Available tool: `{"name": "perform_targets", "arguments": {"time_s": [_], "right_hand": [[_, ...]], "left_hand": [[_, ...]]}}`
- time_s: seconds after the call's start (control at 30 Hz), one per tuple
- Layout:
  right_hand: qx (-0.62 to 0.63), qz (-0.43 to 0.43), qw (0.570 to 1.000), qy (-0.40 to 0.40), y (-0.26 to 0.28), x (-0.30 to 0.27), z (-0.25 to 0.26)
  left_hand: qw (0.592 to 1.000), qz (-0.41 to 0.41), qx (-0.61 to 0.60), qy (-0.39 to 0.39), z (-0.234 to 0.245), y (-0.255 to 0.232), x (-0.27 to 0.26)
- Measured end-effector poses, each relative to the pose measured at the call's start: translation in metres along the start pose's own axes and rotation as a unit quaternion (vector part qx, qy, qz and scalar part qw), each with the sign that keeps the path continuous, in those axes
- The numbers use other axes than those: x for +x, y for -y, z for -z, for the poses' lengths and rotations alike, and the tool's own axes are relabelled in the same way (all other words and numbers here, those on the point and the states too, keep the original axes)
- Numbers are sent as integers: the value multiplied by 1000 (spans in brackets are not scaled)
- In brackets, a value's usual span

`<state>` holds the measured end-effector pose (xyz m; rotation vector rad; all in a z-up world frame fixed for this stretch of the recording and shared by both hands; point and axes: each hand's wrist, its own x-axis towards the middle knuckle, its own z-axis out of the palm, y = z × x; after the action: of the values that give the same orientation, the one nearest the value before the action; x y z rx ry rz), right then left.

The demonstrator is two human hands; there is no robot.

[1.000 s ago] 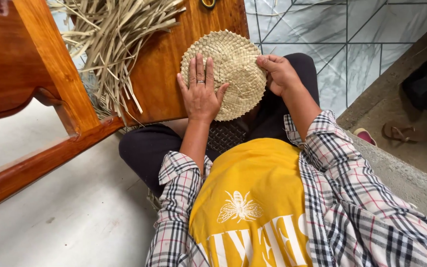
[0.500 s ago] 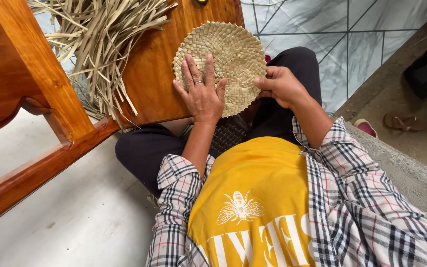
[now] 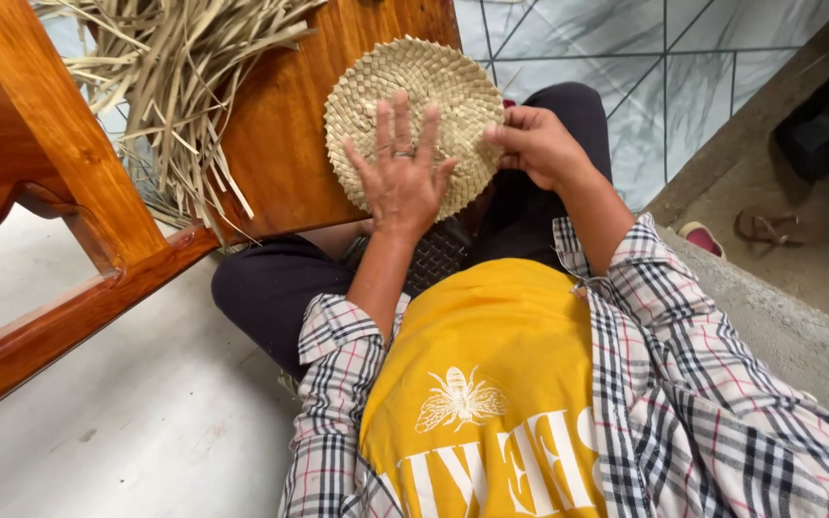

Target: Trimming the frayed edges of a circular woven straw object using scissors and then pressing it flat with hands.

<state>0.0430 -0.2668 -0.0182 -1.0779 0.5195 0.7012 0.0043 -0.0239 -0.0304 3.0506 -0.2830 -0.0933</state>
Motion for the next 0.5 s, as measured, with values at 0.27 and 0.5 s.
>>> {"name": "perform_targets", "arguments": {"time_s": [0.27,0.5], "right_hand": [[-17,31,996,-85,-31,25,4],[-70,84,991,-76,2,37,-11]], "left_hand": [[997,-67,15,24,-6,-8,2],[992,-75,-4,103,4,-1,14]]}}
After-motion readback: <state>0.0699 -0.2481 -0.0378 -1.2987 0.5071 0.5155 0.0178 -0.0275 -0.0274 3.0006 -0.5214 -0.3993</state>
